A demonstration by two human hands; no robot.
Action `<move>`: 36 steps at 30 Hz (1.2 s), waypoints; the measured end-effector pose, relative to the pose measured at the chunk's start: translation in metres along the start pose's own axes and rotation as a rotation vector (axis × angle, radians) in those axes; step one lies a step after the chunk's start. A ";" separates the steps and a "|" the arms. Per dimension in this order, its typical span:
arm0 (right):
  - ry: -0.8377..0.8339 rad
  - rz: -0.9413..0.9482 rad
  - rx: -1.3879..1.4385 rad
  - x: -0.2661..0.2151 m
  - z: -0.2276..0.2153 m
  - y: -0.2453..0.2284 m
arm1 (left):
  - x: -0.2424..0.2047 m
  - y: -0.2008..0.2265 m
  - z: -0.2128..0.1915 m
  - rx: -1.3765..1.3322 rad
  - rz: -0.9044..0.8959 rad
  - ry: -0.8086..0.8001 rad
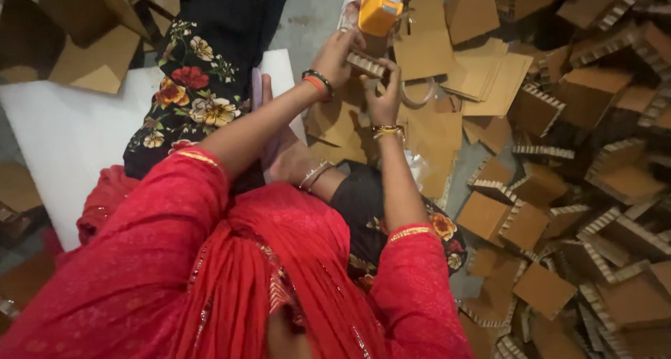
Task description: The person sits on the floor surrounded by cardboard pieces and assembles small boxes. They pick up flat cardboard sheets, fold them into box shapes, and secure the edges using a yellow tape dispenser. The finished boxes are placed into a pile on the floor.
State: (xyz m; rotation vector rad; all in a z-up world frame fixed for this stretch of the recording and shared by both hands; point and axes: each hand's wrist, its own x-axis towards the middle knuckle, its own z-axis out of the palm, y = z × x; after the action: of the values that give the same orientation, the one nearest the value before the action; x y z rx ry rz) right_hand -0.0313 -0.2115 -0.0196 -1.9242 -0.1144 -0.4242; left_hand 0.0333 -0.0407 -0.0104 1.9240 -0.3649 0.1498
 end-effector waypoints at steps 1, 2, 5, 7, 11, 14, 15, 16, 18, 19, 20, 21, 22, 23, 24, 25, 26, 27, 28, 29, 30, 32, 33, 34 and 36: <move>-0.012 0.067 0.092 0.000 -0.002 0.007 | 0.001 -0.004 0.005 0.065 -0.007 0.019; -0.003 0.113 0.063 0.000 -0.003 0.015 | 0.001 -0.009 0.008 0.027 -0.012 0.016; 0.056 0.280 0.055 0.003 0.001 0.035 | -0.001 -0.020 0.007 -0.011 -0.056 0.012; 0.140 0.416 0.143 0.026 -0.001 0.042 | -0.002 -0.015 0.011 0.051 -0.111 0.024; 0.168 0.351 0.220 0.119 -0.010 0.057 | -0.006 -0.007 0.006 0.120 -0.151 0.008; -0.003 0.394 -0.020 0.168 0.006 0.072 | -0.005 -0.005 -0.004 0.105 -0.182 -0.001; -0.037 0.349 -0.117 0.180 0.006 0.078 | -0.005 -0.004 -0.007 0.080 -0.198 -0.010; -0.067 0.301 -0.215 0.188 0.005 0.083 | -0.003 -0.003 -0.009 0.054 -0.209 -0.018; 0.055 0.339 -0.059 0.198 0.004 0.085 | 0.000 -0.003 -0.011 0.060 -0.253 -0.041; 0.115 0.359 0.017 0.200 0.004 0.082 | 0.001 -0.003 -0.010 0.061 -0.276 -0.053; 0.123 0.338 0.058 0.197 0.004 0.076 | 0.002 -0.003 -0.009 0.083 -0.279 -0.058; 0.132 0.318 0.098 0.193 0.003 0.066 | 0.005 -0.004 -0.008 0.106 -0.283 -0.063; 0.140 0.303 0.134 0.183 0.001 0.055 | 0.003 -0.003 -0.004 0.125 -0.290 -0.073; 0.116 0.390 0.206 0.166 -0.001 0.042 | 0.001 -0.003 -0.002 0.148 -0.282 -0.066; 0.094 0.470 0.278 0.145 -0.003 0.026 | 0.003 -0.004 0.000 0.171 -0.267 -0.056; 0.071 0.548 0.351 0.121 -0.004 0.010 | 0.006 -0.005 0.001 0.194 -0.252 -0.046; 0.029 0.516 0.161 0.097 -0.006 -0.005 | 0.006 -0.006 0.004 0.194 -0.268 -0.049; -0.014 0.482 -0.029 0.074 -0.007 -0.017 | 0.007 -0.008 0.006 0.194 -0.284 -0.052; -0.078 0.371 0.135 0.045 -0.004 -0.027 | 0.010 -0.011 0.009 0.194 -0.300 -0.051; -0.144 0.261 0.298 0.019 -0.002 -0.033 | 0.013 -0.013 0.013 0.178 -0.317 -0.021; -0.091 0.503 0.107 0.003 -0.002 -0.034 | 0.018 -0.015 0.016 0.162 -0.332 0.007; -0.062 0.699 -0.141 -0.014 -0.005 -0.021 | 0.024 -0.018 0.021 0.173 -0.385 -0.025; -0.084 0.653 -0.196 -0.018 -0.008 -0.009 | 0.028 -0.020 0.021 0.200 -0.422 -0.086; -0.105 0.602 -0.245 -0.019 -0.009 0.006 | 0.035 -0.021 0.019 0.233 -0.454 -0.143; -0.158 0.603 -0.238 -0.015 0.002 0.041 | 0.050 -0.018 0.020 -0.073 -0.710 -0.078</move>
State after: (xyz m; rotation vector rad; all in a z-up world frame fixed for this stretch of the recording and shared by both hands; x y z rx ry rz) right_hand -0.0339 -0.2238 -0.0611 -2.1056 0.4242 0.1248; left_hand 0.0847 -0.0627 -0.0198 1.8790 0.2705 -0.4009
